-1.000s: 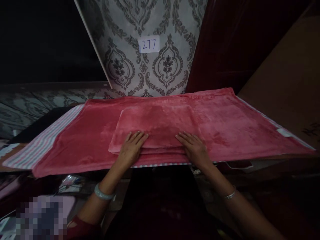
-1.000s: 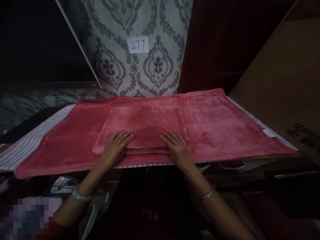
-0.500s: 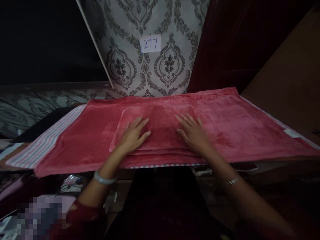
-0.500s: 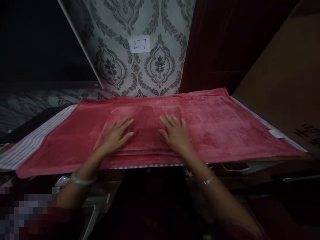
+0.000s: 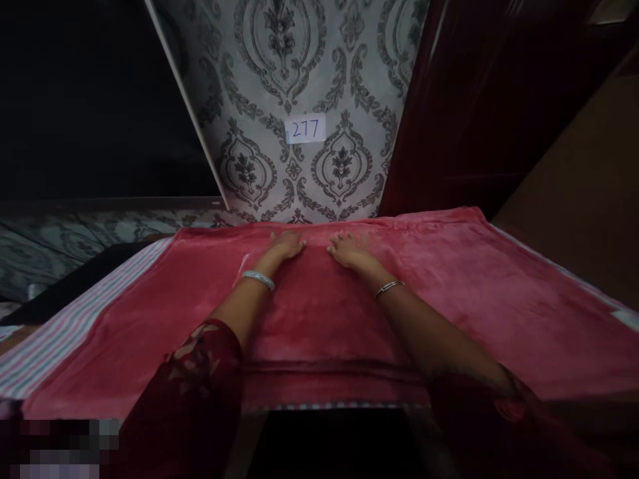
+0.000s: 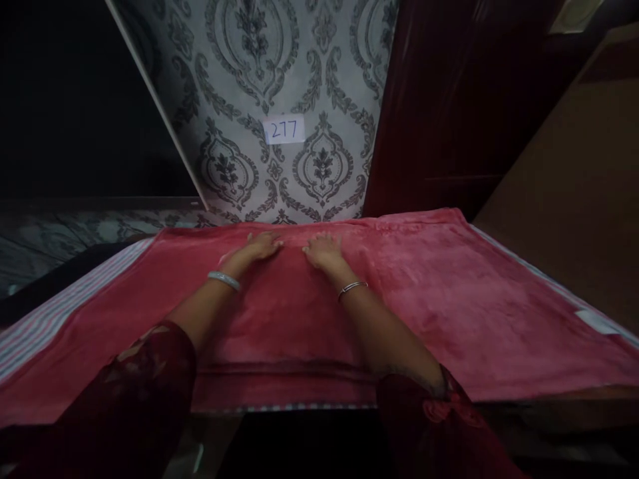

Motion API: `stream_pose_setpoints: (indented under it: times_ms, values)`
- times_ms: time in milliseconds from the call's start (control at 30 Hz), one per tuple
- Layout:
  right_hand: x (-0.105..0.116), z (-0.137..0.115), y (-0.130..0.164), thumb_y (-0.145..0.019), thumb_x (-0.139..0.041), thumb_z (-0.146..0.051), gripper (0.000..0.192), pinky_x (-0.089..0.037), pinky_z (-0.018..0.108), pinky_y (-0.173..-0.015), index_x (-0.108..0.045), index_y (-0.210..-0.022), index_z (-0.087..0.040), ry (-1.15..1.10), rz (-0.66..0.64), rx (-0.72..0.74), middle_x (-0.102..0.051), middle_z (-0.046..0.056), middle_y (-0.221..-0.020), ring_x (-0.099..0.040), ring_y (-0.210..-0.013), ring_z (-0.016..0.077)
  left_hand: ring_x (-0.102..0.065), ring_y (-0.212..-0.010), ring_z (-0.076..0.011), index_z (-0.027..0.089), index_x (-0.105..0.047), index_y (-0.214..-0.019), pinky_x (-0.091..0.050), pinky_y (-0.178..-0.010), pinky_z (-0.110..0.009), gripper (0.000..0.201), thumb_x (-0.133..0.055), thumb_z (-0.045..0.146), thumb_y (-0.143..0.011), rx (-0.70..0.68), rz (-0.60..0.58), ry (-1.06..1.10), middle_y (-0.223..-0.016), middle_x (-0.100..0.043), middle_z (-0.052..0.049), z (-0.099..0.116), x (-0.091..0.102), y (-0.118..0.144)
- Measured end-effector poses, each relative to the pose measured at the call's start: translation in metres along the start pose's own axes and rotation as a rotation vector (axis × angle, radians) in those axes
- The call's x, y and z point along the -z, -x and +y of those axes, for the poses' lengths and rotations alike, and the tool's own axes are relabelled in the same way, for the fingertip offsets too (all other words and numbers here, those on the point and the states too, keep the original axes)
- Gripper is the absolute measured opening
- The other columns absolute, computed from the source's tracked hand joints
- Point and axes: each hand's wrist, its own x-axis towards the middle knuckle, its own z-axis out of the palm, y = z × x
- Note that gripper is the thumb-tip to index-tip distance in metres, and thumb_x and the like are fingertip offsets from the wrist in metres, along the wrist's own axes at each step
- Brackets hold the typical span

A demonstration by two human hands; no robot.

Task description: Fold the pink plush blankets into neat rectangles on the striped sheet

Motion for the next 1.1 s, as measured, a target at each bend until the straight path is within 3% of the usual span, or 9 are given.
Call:
stream_pose_setpoints:
  times_ms: [133,233,367,467,667,833,967,1100]
  values:
    - [-0.030,0.024,-0.009,-0.105,-0.028,-0.045,0.052,-0.023,0.063,-0.116,-0.059,-0.141,-0.021,-0.030,0.057,-0.115,-0.053,0.011,-0.151,-0.038,-0.142,0.0355,-0.053,-0.137,-0.0308,0.018,-0.061,-0.137,-0.032,-0.118,-0.054,0.052,-0.029,0.042,-0.104,0.092,0.041,0.037,-0.145,-0.059,-0.016,-0.028,-0.028,-0.006]
    - [-0.044,0.036,-0.011,-0.106,-0.027,-0.046,0.052,-0.023,0.059,-0.116,-0.059,-0.140,-0.024,-0.063,0.114,-0.119,-0.057,0.009,-0.147,-0.044,-0.137,0.0329,-0.059,-0.129,-0.0292,0.018,-0.066,-0.130,-0.041,-0.112,-0.047,0.052,-0.027,0.041,-0.104,0.138,0.064,0.069,-0.137,-0.065,-0.015,-0.042,-0.039,-0.006]
    - [-0.048,0.038,-0.014,-0.106,-0.026,-0.046,0.053,-0.023,0.057,-0.115,-0.059,-0.140,-0.022,-0.094,0.110,-0.117,-0.059,0.010,-0.144,-0.047,-0.135,0.0313,-0.066,-0.119,-0.0260,0.018,-0.071,-0.120,-0.049,-0.100,-0.035,0.047,-0.035,0.041,-0.102,0.143,0.079,0.141,-0.128,-0.071,-0.013,-0.053,-0.044,-0.014]
    - [-0.045,0.035,-0.014,-0.106,-0.024,-0.044,0.054,-0.026,0.053,-0.113,-0.063,-0.135,-0.021,-0.108,0.114,-0.134,-0.062,0.011,-0.141,-0.050,-0.132,0.0302,-0.066,-0.120,-0.0231,0.020,-0.070,-0.125,-0.049,-0.097,-0.029,0.044,-0.036,0.035,-0.102,0.160,0.114,0.176,-0.129,-0.071,-0.010,-0.059,-0.046,-0.018]
    - [-0.031,0.051,-0.013,-0.106,-0.026,-0.041,0.051,-0.037,0.043,-0.107,-0.067,-0.129,-0.020,-0.130,0.120,-0.191,-0.068,0.013,-0.132,-0.059,-0.123,0.0270,-0.067,-0.115,-0.0335,0.015,-0.072,-0.123,-0.051,-0.093,-0.040,0.052,-0.032,0.038,-0.100,0.311,0.100,0.083,-0.125,-0.071,-0.019,-0.064,-0.041,-0.016]
    - [-0.030,0.074,-0.012,-0.104,-0.026,-0.042,0.055,-0.044,0.042,-0.101,-0.071,-0.124,-0.018,-0.182,0.103,-0.369,-0.069,0.016,-0.129,-0.061,-0.122,0.0295,-0.066,-0.115,-0.0346,0.011,-0.073,-0.118,-0.052,-0.091,-0.040,0.049,-0.036,0.035,-0.097,0.384,0.119,0.115,-0.125,-0.070,-0.023,-0.075,-0.040,-0.020]
    - [-0.030,0.076,-0.012,-0.104,-0.028,-0.039,0.054,-0.046,0.039,-0.100,-0.072,-0.121,-0.015,-0.246,0.129,-0.374,-0.069,0.018,-0.127,-0.063,-0.119,0.0279,-0.067,-0.114,-0.0350,0.011,-0.074,-0.116,-0.053,-0.091,-0.042,0.046,-0.040,0.033,-0.095,0.426,0.116,0.177,-0.123,-0.070,-0.024,-0.078,-0.038,-0.020]
    - [-0.025,0.080,-0.005,-0.101,-0.037,-0.034,0.048,-0.044,0.035,-0.106,-0.064,-0.135,-0.013,-0.329,0.190,-0.348,-0.063,0.017,-0.138,-0.060,-0.127,0.0235,-0.068,-0.114,-0.0344,0.010,-0.074,-0.113,-0.053,-0.091,-0.042,0.042,-0.044,0.032,-0.093,0.423,0.142,0.213,-0.119,-0.072,-0.025,-0.074,-0.030,-0.015]
